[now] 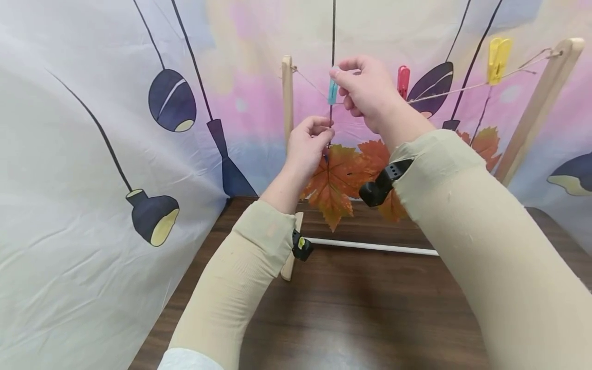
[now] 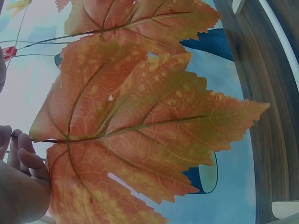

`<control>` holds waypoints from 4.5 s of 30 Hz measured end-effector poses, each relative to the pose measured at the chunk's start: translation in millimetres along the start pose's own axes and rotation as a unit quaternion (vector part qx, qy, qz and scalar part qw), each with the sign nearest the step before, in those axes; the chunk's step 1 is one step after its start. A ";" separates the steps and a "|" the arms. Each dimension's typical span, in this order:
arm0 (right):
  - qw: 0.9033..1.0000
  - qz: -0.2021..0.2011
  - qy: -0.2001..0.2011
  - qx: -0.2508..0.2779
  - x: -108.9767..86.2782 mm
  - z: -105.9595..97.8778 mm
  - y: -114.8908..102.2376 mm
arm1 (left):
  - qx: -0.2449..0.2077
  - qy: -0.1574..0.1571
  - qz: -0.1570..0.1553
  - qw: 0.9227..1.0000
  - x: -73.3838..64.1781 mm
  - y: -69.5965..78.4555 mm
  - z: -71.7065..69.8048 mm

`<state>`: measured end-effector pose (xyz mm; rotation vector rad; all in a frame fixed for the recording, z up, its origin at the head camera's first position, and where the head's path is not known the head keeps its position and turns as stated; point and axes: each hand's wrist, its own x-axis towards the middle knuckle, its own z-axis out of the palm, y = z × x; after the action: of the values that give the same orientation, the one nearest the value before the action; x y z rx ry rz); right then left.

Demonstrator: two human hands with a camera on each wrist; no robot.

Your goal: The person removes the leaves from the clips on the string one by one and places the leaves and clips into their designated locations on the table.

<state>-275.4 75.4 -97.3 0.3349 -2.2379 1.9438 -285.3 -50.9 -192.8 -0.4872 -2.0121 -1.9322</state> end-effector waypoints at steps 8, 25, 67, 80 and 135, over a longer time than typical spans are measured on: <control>0.999 -0.009 0.007 0.030 1.6 6.1 1.6 | 0.007 -0.003 -0.011 1.000 0.4 -2.2 -5.9; 0.987 -0.092 0.059 0.114 -6.8 -6.3 -3.2 | 0.000 -0.008 -0.006 1.000 2.5 4.0 -4.6; 0.997 -0.073 0.014 -0.025 -35.0 -3.2 25.2 | 0.023 -0.028 0.013 0.999 -13.3 -10.4 -20.6; 0.997 -0.079 -0.013 -0.019 -40.6 -7.3 41.1 | 0.033 -0.021 -0.004 0.999 -15.3 -19.1 -26.1; 0.992 -0.064 -0.059 -0.094 -80.2 -43.2 110.7 | 0.053 -0.061 -0.017 0.997 -49.2 -46.3 -46.7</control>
<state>-229.3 137.9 -217.8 0.5654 -2.3844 1.6759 -262.6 -100.6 -254.1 -0.5616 -2.1995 -1.8435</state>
